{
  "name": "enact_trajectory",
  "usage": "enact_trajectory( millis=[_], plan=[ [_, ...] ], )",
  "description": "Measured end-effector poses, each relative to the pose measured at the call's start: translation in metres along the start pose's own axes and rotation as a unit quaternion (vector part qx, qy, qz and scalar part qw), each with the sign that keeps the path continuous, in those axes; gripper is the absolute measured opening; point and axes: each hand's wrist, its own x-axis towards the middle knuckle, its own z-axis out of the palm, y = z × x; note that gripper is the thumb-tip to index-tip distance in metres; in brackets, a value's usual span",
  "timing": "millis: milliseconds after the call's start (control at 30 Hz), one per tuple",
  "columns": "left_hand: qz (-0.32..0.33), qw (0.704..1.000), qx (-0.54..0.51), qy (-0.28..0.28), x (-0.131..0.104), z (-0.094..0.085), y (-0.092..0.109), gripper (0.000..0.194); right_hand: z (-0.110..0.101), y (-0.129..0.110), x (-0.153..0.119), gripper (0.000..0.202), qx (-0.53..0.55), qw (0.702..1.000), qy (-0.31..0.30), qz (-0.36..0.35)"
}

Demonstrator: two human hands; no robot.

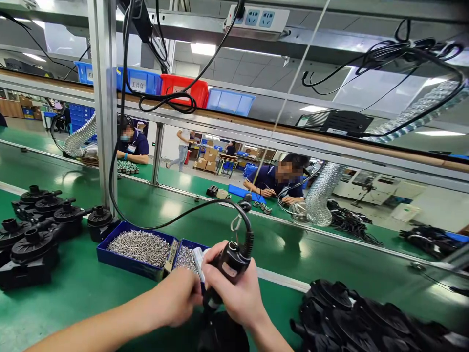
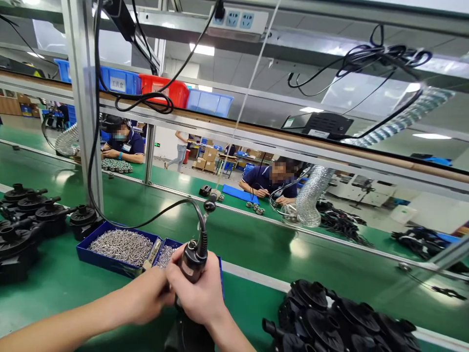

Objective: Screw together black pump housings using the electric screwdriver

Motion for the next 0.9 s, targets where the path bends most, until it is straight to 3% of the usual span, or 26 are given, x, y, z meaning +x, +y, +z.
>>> enact_trajectory(
  millis=[167,400,633,733,900],
  plan=[
    [-0.124,0.974,-0.167,-0.093,0.006,0.028,-0.014,0.017,-0.023,-0.010,0.006,0.011,-0.014,0.995,0.076,-0.064],
    [-0.189,0.942,-0.256,-0.106,0.023,0.044,-0.018,0.029,-0.027,-0.022,0.011,0.008,0.035,0.987,0.118,-0.102],
    [-0.212,0.924,-0.286,-0.141,0.022,0.038,-0.015,0.040,-0.027,-0.017,0.011,0.010,0.076,0.992,0.077,-0.068],
    [-0.196,0.924,-0.287,-0.158,0.019,0.030,-0.013,0.045,-0.031,-0.014,0.014,0.013,0.139,0.989,0.028,-0.044],
    [-0.143,0.931,-0.274,-0.194,0.014,0.021,-0.015,0.070,-0.038,-0.008,0.016,0.017,0.187,0.982,-0.040,-0.002]
  ],
)
